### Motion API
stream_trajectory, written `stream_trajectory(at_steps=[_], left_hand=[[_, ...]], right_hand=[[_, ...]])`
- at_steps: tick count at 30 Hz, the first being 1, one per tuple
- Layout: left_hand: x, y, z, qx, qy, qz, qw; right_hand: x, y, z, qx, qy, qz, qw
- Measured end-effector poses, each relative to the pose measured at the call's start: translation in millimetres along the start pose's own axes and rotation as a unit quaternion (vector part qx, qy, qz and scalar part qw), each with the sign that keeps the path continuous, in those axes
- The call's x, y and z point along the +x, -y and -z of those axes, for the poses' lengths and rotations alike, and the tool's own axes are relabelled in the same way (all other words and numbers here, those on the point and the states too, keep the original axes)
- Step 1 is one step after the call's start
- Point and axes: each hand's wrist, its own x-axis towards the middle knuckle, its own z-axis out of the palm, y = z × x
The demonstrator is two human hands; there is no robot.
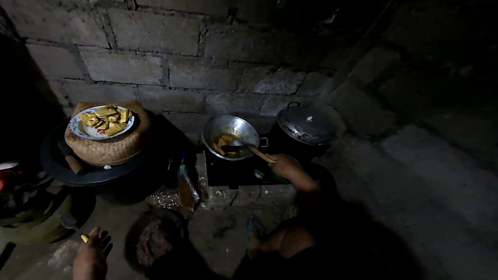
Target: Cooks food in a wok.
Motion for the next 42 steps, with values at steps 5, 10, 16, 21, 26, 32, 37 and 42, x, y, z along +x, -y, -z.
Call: stream_trajectory(at_steps=[5, 10, 16, 21, 26, 32, 37, 42], left_hand=[[0.3, 0.5, 3.8, 0.003, 0.0, -0.009, 1.0], [1.6, 0.7, 3.3, 0.009, 0.007, -0.01, 1.0], [-0.4, -0.5, 1.3, -0.003, 0.003, 0.0, 1.0], [4.6, 2.1, 7.0, -0.009, -0.003, -0.002, 1.0], [1.1, 0.8, 3.9, -0.001, 0.003, -0.012, 1.0], [-6.0, -2.9, 0.0, 0.002, 0.005, -0.008, 1.0], [-4.2, 0.1, 2.5, 0.007, 0.012, -0.008, 1.0], [-0.2, 0.5, 5.0, 0.013, 0.005, -0.01, 1.0]], right_hand=[[2.9, 2.4, 3.1, 0.06, -0.027, 0.003, 0.998], [4.0, 8.6, 5.2, 0.096, -0.051, -0.018, 0.994], [24.8, 12.3, -32.8, 0.096, -0.04, -0.004, 0.995], [-10.3, 13.6, -6.8, 0.033, -0.011, -0.002, 0.999], [-28.2, -4.7, 16.5, 0.042, -0.041, 0.007, 0.998], [-23.8, 1.9, -2.2, 0.121, -0.033, 0.01, 0.992], [0.0, 4.8, -35.7, 0.176, -0.033, -0.025, 0.984], [9.4, 13.9, -30.5, 0.27, -0.069, -0.035, 0.96]])
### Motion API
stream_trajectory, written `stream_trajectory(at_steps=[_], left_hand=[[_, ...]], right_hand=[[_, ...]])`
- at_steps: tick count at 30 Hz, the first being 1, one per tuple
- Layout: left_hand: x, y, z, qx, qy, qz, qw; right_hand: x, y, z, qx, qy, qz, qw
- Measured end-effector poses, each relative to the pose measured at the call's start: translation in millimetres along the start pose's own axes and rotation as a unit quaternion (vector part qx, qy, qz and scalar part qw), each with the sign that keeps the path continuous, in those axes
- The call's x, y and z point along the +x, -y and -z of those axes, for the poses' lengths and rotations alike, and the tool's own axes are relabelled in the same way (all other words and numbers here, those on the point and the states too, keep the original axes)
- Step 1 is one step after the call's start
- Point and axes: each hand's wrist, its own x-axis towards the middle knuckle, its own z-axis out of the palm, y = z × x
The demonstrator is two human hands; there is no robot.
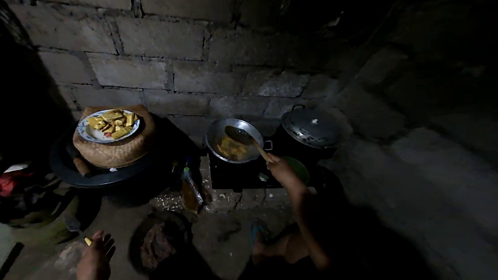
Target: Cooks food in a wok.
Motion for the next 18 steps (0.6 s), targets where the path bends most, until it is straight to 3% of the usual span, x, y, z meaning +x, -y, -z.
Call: stream_trajectory(at_steps=[6, 12, 18], left_hand=[[-2.2, -2.8, -4.6, -0.011, 0.003, 0.004, 1.0], [4.9, 1.0, -3.6, -0.017, -0.004, 0.003, 1.0], [2.3, -1.4, -3.9, -0.018, -0.004, 0.005, 1.0]], right_hand=[[21.1, 11.7, -36.7, 0.146, -0.006, -0.037, 0.989], [41.4, 18.4, -80.4, 0.287, -0.015, -0.097, 0.953], [36.8, 27.0, -80.8, 0.212, 0.018, -0.081, 0.974]])
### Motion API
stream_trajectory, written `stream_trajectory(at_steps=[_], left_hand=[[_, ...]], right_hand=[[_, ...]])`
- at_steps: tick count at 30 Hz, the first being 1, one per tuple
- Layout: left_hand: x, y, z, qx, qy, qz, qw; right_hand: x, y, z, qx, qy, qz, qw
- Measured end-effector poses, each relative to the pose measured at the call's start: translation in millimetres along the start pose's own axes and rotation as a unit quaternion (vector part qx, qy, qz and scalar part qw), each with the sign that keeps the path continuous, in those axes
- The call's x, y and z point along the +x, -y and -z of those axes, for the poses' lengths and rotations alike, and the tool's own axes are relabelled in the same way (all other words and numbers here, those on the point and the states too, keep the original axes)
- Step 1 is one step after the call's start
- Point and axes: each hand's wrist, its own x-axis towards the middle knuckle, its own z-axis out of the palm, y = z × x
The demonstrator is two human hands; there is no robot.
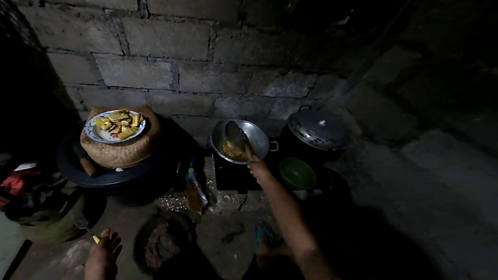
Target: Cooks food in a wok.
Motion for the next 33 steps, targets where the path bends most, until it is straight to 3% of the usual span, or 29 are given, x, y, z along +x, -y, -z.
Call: stream_trajectory(at_steps=[8, 14, 33], left_hand=[[4.3, 2.6, -0.7, 0.006, 0.009, 0.001, 1.0], [2.5, 0.1, -2.0, -0.001, 0.004, 0.006, 1.0], [-1.0, -1.1, -2.7, -0.009, 0.002, 0.005, 1.0]], right_hand=[[-24.3, -12.8, 27.7, -0.062, 0.011, 0.053, 0.997], [-44.5, -30.8, 22.5, -0.082, 0.026, 0.063, 0.994], [-27.3, -40.0, 6.6, -0.144, -0.008, 0.069, 0.987]])
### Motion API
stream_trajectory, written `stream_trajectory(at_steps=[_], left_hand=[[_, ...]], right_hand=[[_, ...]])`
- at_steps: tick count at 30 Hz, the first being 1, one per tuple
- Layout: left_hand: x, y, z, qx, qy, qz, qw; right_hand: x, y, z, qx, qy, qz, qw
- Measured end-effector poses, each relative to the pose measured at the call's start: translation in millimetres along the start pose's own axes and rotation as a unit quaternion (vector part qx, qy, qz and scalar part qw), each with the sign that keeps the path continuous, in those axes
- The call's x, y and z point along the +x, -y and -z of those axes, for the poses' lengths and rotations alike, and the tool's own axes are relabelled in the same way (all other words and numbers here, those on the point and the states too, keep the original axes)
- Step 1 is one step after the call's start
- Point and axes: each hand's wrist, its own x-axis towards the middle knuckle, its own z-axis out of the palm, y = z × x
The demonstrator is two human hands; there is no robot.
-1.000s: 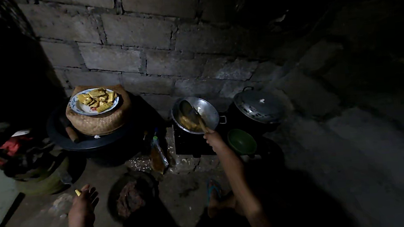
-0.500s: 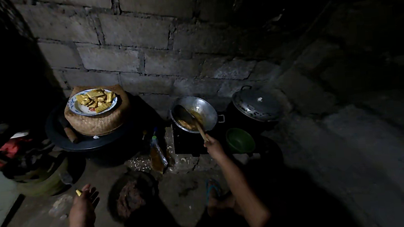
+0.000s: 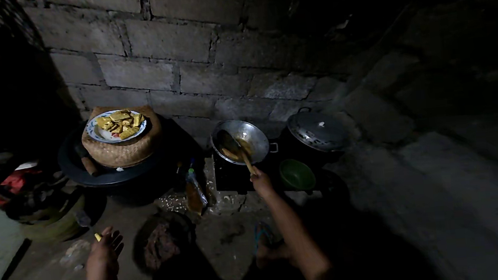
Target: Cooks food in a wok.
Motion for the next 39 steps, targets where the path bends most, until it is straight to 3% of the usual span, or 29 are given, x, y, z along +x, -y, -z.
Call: stream_trajectory(at_steps=[9, 15, 21, 26, 32, 39], left_hand=[[3.2, 2.4, 3.7, 0.005, 0.003, -0.008, 1.0], [0.4, -1.0, -0.2, 0.003, -0.004, -0.002, 1.0], [3.9, 1.2, 2.4, 0.003, -0.006, -0.001, 1.0], [2.7, 1.0, 2.2, -0.005, -0.001, -0.006, 1.0], [5.2, 2.3, 3.0, -0.006, 0.0, -0.001, 1.0], [4.7, 2.9, 1.5, -0.004, 0.008, -0.004, 1.0]], right_hand=[[16.8, 23.8, 8.0, 0.233, -0.065, -0.047, 0.969], [32.4, 31.1, -3.1, 0.28, -0.052, -0.104, 0.953], [37.8, 33.5, 0.8, 0.341, -0.036, -0.108, 0.933], [10.7, 28.6, 7.1, 0.313, -0.005, -0.092, 0.945], [-9.5, 18.3, 16.3, 0.218, -0.021, -0.011, 0.976], [-17.1, 7.2, 20.8, 0.147, 0.015, -0.037, 0.988]])
